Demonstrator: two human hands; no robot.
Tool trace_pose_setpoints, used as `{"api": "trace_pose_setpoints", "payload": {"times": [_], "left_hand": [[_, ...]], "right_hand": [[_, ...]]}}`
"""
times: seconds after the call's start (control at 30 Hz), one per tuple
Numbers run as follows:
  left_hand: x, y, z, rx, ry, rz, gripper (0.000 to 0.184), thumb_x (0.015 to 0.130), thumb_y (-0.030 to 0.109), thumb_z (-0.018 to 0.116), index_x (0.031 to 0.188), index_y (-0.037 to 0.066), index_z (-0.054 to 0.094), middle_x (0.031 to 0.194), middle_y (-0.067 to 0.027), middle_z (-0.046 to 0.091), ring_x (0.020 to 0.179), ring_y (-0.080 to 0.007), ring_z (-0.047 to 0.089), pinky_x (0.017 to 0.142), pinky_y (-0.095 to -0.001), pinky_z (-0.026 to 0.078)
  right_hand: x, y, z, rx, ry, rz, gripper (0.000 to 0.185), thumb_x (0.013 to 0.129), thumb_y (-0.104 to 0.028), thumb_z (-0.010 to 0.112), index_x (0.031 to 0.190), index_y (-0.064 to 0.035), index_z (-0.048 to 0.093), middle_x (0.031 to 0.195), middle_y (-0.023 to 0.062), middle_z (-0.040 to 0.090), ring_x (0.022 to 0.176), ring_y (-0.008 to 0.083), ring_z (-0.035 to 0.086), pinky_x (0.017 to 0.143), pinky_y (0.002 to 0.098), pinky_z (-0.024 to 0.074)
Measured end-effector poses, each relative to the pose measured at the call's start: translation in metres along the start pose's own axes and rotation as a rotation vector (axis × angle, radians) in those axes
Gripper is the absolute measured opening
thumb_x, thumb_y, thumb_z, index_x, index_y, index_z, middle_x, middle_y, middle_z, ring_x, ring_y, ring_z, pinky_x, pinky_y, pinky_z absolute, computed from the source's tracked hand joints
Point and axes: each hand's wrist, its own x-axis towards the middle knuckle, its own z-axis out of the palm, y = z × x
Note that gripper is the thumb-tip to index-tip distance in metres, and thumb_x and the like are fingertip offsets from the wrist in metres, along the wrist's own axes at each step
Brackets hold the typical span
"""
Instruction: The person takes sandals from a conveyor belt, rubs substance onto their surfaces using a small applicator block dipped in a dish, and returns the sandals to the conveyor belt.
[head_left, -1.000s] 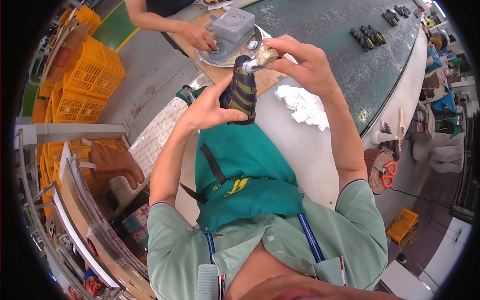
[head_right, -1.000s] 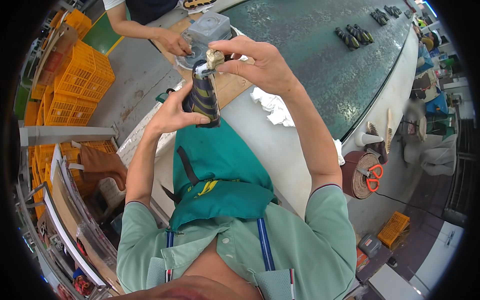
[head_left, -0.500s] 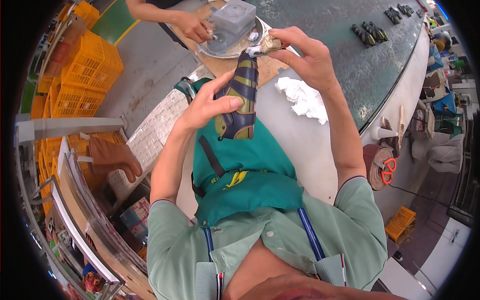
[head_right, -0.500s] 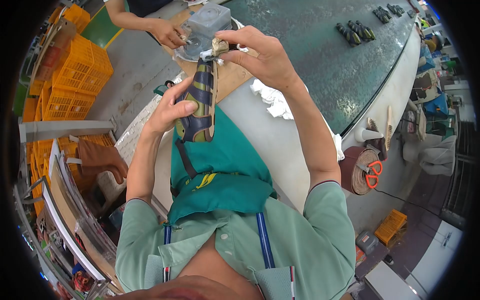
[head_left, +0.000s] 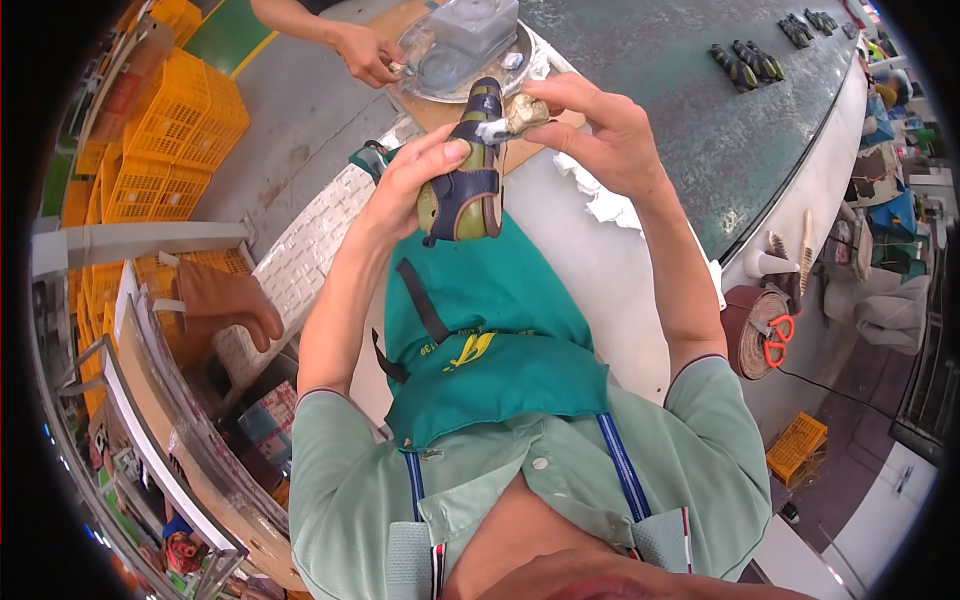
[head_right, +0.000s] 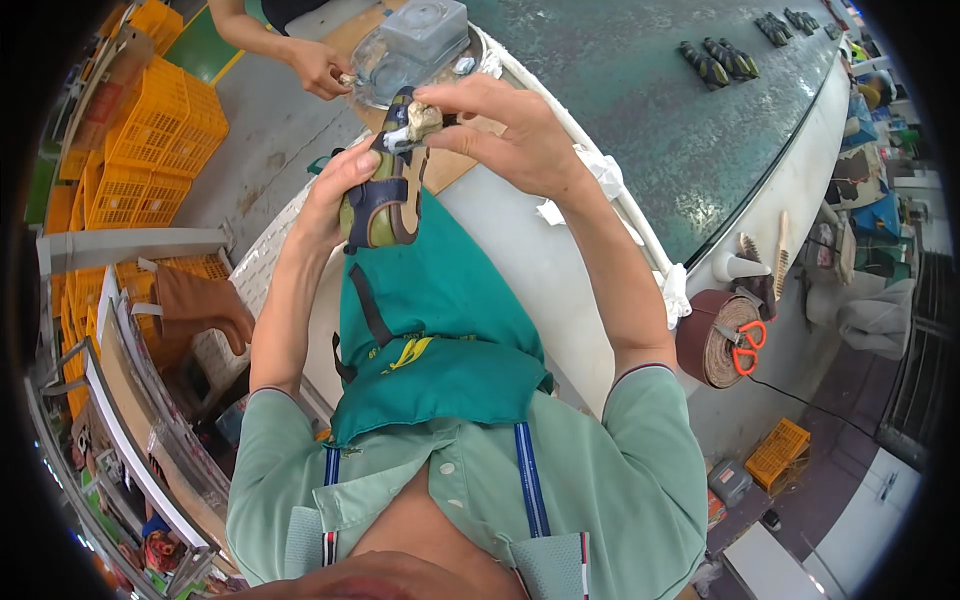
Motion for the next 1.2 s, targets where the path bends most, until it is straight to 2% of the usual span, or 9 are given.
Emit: {"api": "trace_pose_setpoints", "payload": {"times": [0.37, 0.47, 0.67, 0.73, 0.77, 0.87, 0.9, 1.0, 1.2], "left_hand": [[0.002, 0.001, -0.008, -0.044, 0.034, -0.043, 0.040, 0.086, 0.031, 0.054, 0.109, -0.001, 0.052, 0.093, -0.0071, 0.058, 0.080, -0.0110, 0.057, 0.070, -0.0241, 0.047], [0.002, 0.002, -0.008, -0.034, 0.111, -0.071, 0.039, 0.085, 0.033, 0.055, 0.106, 0.000, 0.054, 0.092, -0.0079, 0.060, 0.078, -0.0120, 0.058, 0.068, -0.0249, 0.048], [0.003, 0.006, -0.006, -0.204, 0.315, -0.018, 0.045, 0.087, 0.040, 0.052, 0.105, -0.002, 0.052, 0.093, -0.0140, 0.062, 0.075, -0.0187, 0.064, 0.061, -0.0275, 0.055], [0.001, -0.008, -0.037, -0.240, 0.105, 0.017, 0.052, 0.087, 0.047, 0.048, 0.106, -0.002, 0.052, 0.092, -0.0147, 0.062, 0.071, -0.0193, 0.064, 0.050, -0.0255, 0.055], [0.000, -0.009, -0.030, -0.215, 0.235, 0.049, 0.060, 0.086, 0.052, 0.045, 0.108, -0.004, 0.051, 0.093, -0.0194, 0.061, 0.069, -0.0226, 0.065, 0.043, -0.0237, 0.054], [0.002, -0.015, -0.038, -0.463, 0.074, 0.096, 0.063, 0.086, 0.053, 0.044, 0.109, -0.005, 0.050, 0.092, -0.0239, 0.059, 0.070, -0.0263, 0.064, 0.046, -0.0247, 0.055], [-0.001, -0.014, -0.033, -0.489, 0.121, 0.094, 0.059, 0.087, 0.051, 0.045, 0.109, -0.003, 0.051, 0.087, -0.0179, 0.061, 0.065, -0.0257, 0.063, 0.045, -0.0246, 0.053], [-0.003, -0.017, -0.036, -0.486, 0.134, 0.118, 0.060, 0.087, 0.052, 0.044, 0.110, -0.003, 0.050, 0.089, -0.0186, 0.061, 0.068, -0.0262, 0.063, 0.045, -0.0239, 0.053], [-0.006, -0.019, -0.034, -0.543, 0.104, 0.144, 0.059, 0.087, 0.050, 0.045, 0.111, -0.003, 0.049, 0.089, -0.0185, 0.061, 0.067, -0.0263, 0.063, 0.046, -0.0257, 0.053]], "right_hand": [[-0.003, -0.014, 0.006, 0.050, -0.087, 0.005, 0.042, 0.068, 0.006, 0.067, 0.109, 0.0016, 0.059, 0.092, 0.0095, 0.062, 0.082, 0.0173, 0.057, 0.072, 0.0276, 0.0449], [-0.008, -0.012, 0.004, 0.022, -0.096, 0.022, 0.036, 0.071, 0.001, 0.067, 0.106, -0.0047, 0.063, 0.090, 0.0073, 0.062, 0.080, 0.0158, 0.058, 0.070, 0.0266, 0.0465], [-0.022, 0.001, 0.015, 0.380, 0.240, 0.238, 0.039, 0.080, 0.000, 0.062, 0.117, 0.0006, 0.051, 0.094, 0.0053, 0.060, 0.088, 0.0118, 0.055, 0.077, 0.0251, 0.0448], [-0.025, 0.006, 0.021, 0.436, 0.255, 0.288, 0.039, 0.080, 0.000, 0.062, 0.117, 0.0006, 0.050, 0.095, 0.0060, 0.060, 0.088, 0.0119, 0.056, 0.077, 0.0252, 0.0448], [-0.027, 0.008, 0.025, 0.492, 0.271, 0.342, 0.039, 0.080, 0.000, 0.061, 0.117, 0.0006, 0.049, 0.095, 0.0067, 0.060, 0.088, 0.0121, 0.056, 0.077, 0.0253, 0.0449], [-0.023, 0.010, 0.037, 0.540, 0.311, 0.347, 0.039, 0.080, -0.001, 0.062, 0.117, 0.0000, 0.048, 0.093, 0.0071, 0.061, 0.086, 0.0118, 0.057, 0.077, 0.0252, 0.0450], [-0.023, 0.010, 0.040, 0.560, 0.329, 0.368, 0.039, 0.080, -0.002, 0.062, 0.116, -0.0004, 0.049, 0.091, 0.0071, 0.061, 0.086, 0.0117, 0.057, 0.076, 0.0250, 0.0449], [-0.020, 0.014, 0.044, 0.564, 0.249, 0.365, 0.041, 0.080, 0.001, 0.060, 0.118, 0.0002, 0.046, 0.104, 0.0112, 0.060, 0.097, 0.0166, 0.056, 0.085, 0.0293, 0.0446], [-0.013, 0.010, 0.056, 0.536, 0.210, 0.418, 0.040, 0.080, 0.000, 0.062, 0.117, 0.0002, 0.047, 0.099, 0.0100, 0.061, 0.094, 0.0152, 0.057, 0.085, 0.0286, 0.0444]]}}
